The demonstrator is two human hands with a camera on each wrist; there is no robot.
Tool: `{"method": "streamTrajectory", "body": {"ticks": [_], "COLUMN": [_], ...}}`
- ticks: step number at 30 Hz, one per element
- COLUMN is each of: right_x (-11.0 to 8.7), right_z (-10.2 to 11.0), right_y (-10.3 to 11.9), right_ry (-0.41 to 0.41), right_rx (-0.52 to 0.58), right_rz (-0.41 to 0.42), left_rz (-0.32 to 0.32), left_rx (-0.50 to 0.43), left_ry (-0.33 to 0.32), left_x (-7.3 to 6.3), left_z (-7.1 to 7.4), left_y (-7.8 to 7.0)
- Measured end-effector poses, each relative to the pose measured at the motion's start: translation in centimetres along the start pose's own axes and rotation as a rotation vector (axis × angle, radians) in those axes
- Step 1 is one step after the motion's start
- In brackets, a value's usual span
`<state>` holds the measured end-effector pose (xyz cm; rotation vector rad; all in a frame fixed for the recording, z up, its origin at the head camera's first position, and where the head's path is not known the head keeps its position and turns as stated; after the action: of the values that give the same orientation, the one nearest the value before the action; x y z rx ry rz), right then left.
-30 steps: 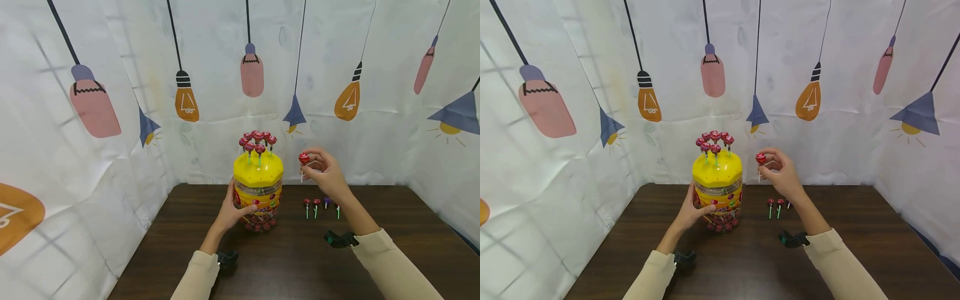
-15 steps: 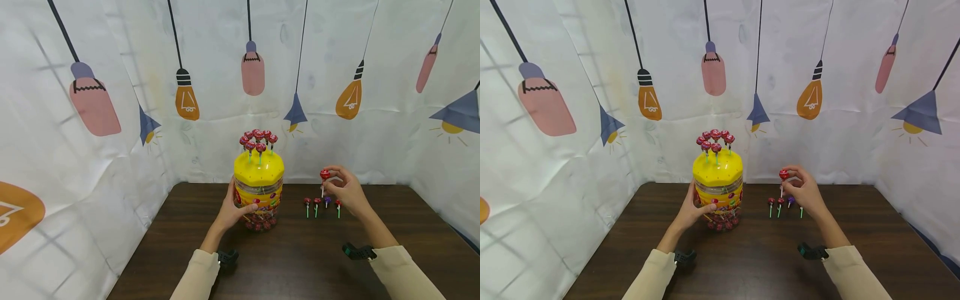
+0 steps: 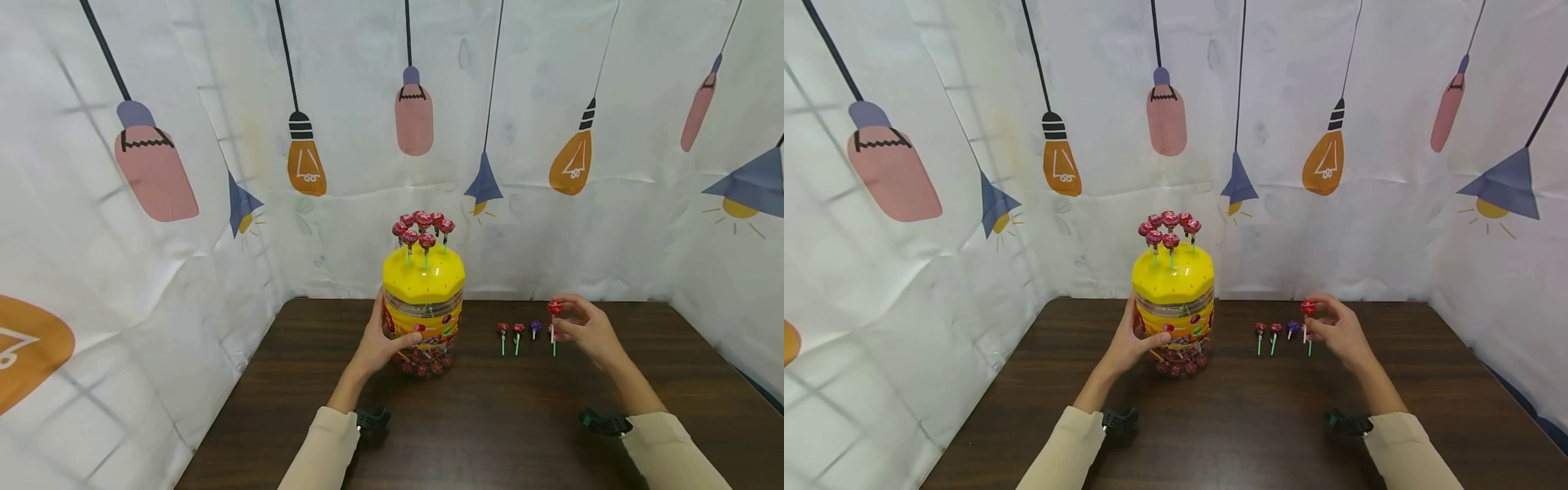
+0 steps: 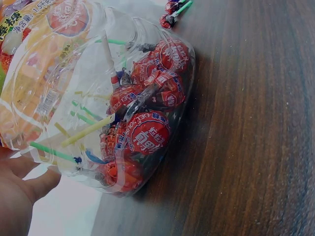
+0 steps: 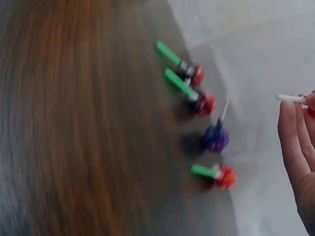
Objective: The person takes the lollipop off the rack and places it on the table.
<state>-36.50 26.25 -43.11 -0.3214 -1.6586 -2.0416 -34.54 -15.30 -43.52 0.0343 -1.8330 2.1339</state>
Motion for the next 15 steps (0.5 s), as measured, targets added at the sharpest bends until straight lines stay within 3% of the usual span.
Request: {"method": "streamTrajectory", "body": {"ticks": [5, 15], "right_x": [-0.6, -1.4], "right_z": [1.1, 3.0], "right_y": [-1.6, -4.4], "right_ry": [0.029, 0.07], "right_rx": [0.026, -0.126], "right_rz": [-0.024, -0.064], "left_rz": [-0.018, -0.017], "left_rx": [-0.009, -0.016], "left_ry": [0.007, 0.009], "left_x": [0.1, 0.1], "left_z": [0.0, 0.0], "left_y": [-0.1, 0.0]}}
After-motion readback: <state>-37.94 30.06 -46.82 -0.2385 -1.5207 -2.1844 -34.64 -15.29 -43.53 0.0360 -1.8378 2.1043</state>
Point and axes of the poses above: each hand's wrist, its own x-axis towards the middle knuckle, its own z-axis out of the back of the hand, y = z × x, the point moved 5 cm from there along x, towards the middle knuckle, and after that the axes turned 10 degrees about z, right-handed, at the moved point
